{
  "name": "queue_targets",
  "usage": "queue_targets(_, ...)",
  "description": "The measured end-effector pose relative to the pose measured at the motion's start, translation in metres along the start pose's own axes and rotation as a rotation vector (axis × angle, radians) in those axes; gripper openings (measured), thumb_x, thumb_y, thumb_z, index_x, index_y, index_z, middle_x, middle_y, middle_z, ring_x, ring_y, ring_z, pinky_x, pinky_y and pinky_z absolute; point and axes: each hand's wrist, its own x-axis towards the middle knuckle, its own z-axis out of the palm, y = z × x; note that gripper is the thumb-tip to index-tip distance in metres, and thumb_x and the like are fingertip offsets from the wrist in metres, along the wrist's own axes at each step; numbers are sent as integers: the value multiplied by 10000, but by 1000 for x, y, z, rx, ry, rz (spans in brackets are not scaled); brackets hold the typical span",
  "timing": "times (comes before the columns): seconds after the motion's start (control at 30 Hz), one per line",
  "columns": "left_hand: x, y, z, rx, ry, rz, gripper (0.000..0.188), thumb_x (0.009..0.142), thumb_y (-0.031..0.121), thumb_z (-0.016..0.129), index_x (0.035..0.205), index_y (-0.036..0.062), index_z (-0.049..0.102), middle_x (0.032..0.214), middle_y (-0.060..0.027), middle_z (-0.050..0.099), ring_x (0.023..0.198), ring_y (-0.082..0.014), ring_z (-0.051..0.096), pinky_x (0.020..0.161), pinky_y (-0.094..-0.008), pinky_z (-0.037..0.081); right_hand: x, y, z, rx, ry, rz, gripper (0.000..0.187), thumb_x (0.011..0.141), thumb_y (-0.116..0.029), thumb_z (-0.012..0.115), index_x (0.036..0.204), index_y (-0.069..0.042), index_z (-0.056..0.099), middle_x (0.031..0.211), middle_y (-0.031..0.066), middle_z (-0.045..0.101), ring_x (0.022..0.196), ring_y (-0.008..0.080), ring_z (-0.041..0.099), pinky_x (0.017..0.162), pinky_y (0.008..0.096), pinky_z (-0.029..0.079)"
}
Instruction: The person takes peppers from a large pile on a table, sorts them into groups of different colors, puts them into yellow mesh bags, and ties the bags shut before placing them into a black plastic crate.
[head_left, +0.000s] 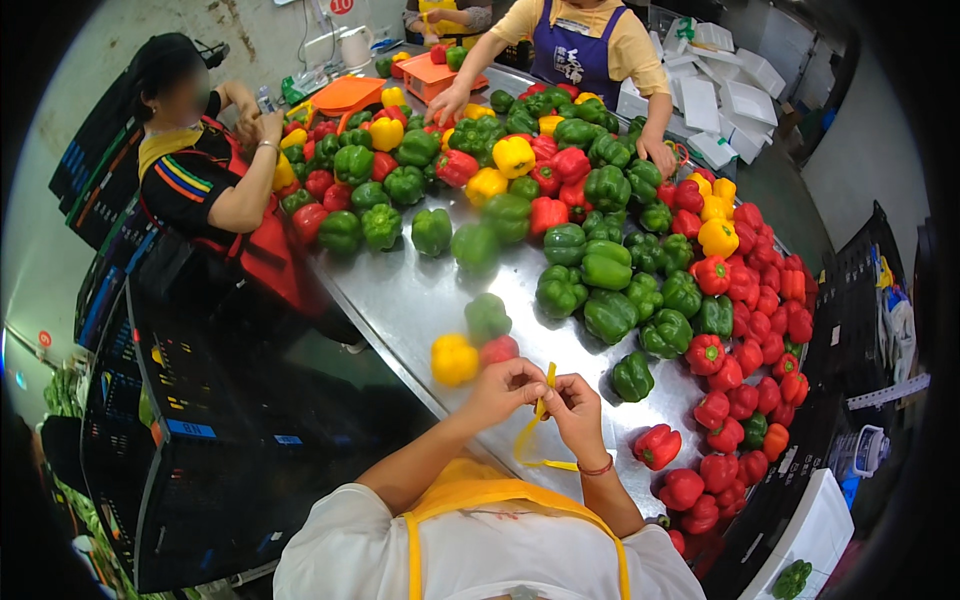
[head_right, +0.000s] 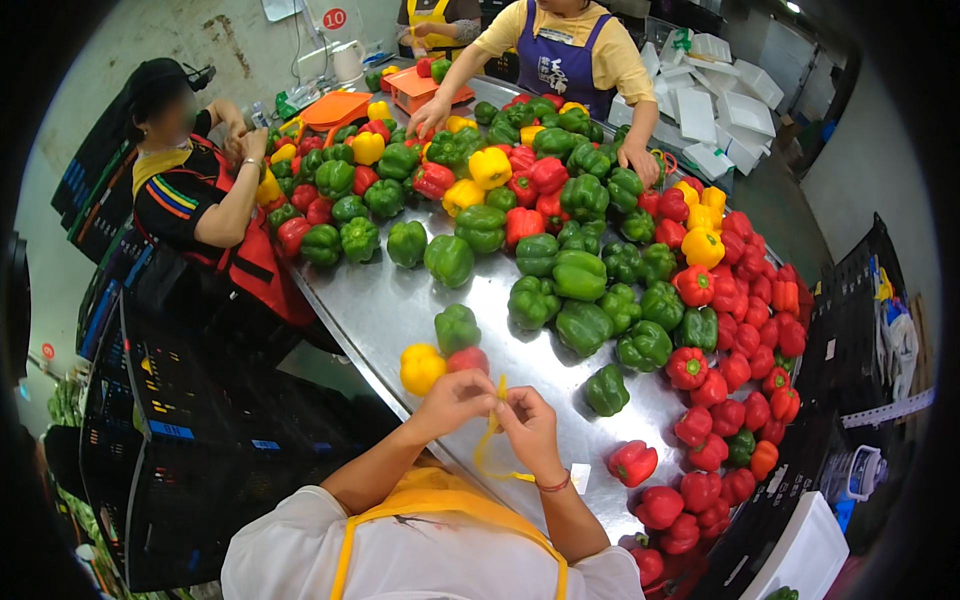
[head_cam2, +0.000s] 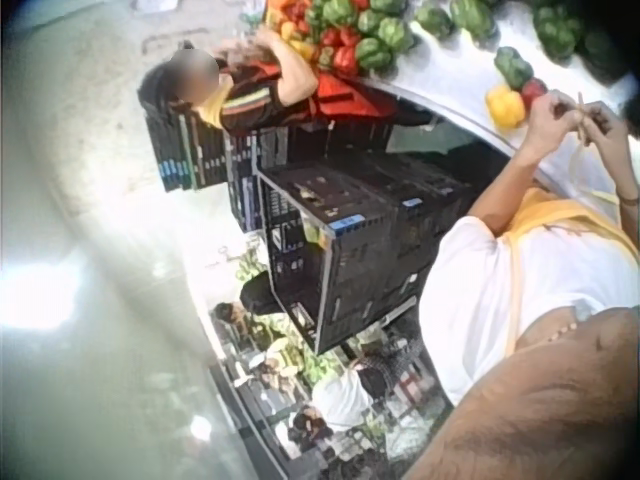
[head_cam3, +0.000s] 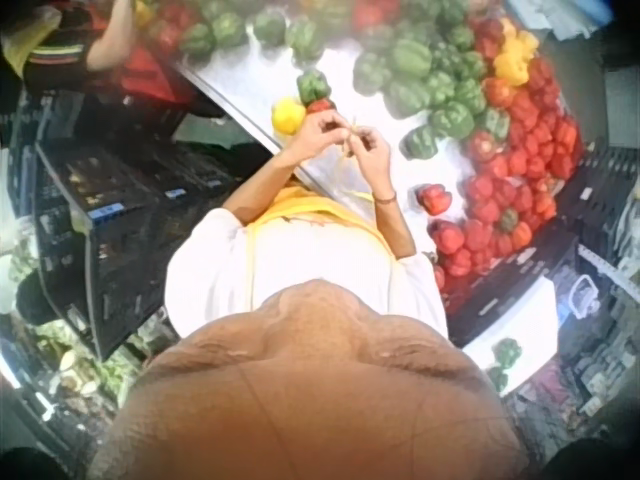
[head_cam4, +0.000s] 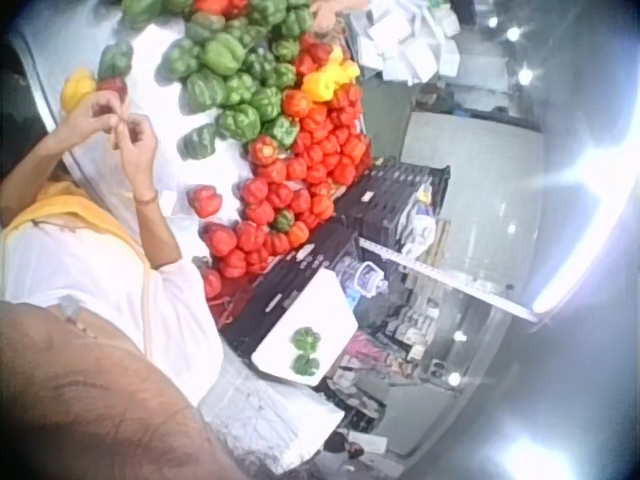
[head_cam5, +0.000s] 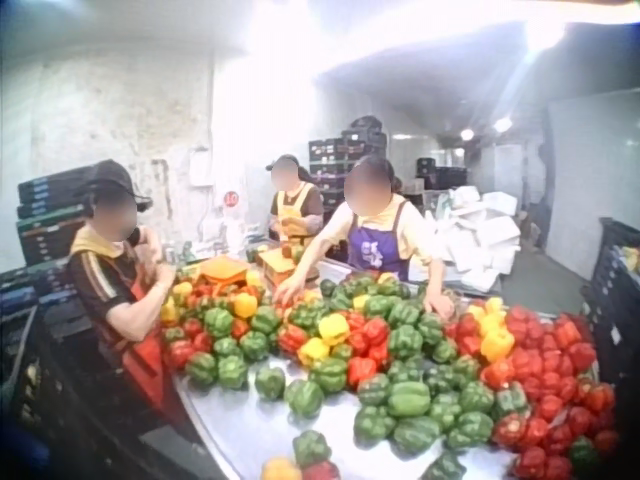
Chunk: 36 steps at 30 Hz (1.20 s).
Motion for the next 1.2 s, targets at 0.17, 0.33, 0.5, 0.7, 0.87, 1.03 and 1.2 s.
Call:
queue_targets(0.17,0,5,-1,15,-27,-78,76,821,68,583,858,12,548,825,-20,538,771,-90,533,663,-218,447,-4,-8,-2,-146,-66,20,135,838,-99,580,876,27,551,712,27,596,643,71,547,590,199,443)
queue_targets(0.33,1,3,-2,90,27,-78,103,810,108,602,811,17,553,787,-17,547,714,-75,523,616,-208,437,-6,-12,-6,-304,-76,-88,189,814,-57,574,982,26,546,846,66,584,731,102,559,608,211,457)
queue_targets(0.5,2,8,-4,144,-90,-216,151,798,147,615,735,31,541,665,-4,533,613,-67,501,557,-196,407,1,-30,-12,-469,-238,-229,278,798,-24,565,1070,16,524,1055,92,499,817,115,524,653,222,461)
queue_targets(0.7,1,7,-3,81,-124,-257,208,799,178,609,665,53,510,611,11,502,541,-55,448,498,-185,350,-1,-18,-11,-40,-217,9,156,823,-48,570,965,-3,528,840,22,563,720,81,539,613,194,445)
queue_targets(0.87,3,-12,-6,-58,-76,-207,208,829,199,568,675,72,512,680,1,519,589,-68,463,542,-199,372,-2,-7,-11,-23,-118,-22,80,839,-55,533,901,-20,496,831,46,569,681,88,530,596,202,441)
queue_targets(1.03,7,-14,-7,-506,159,-132,205,868,269,538,798,76,546,767,-1,564,692,-85,527,597,-220,414,3,-7,5,313,159,-93,46,855,-90,482,859,-53,454,833,90,568,621,109,490,544,231,417)
queue_targets(1.2,10,-6,-4,-875,133,-180,223,886,298,499,763,113,491,679,-4,511,617,-102,486,525,-215,371,0,-9,2,472,25,-21,103,854,-139,507,851,-71,431,716,38,500,518,76,404,452,208,341)
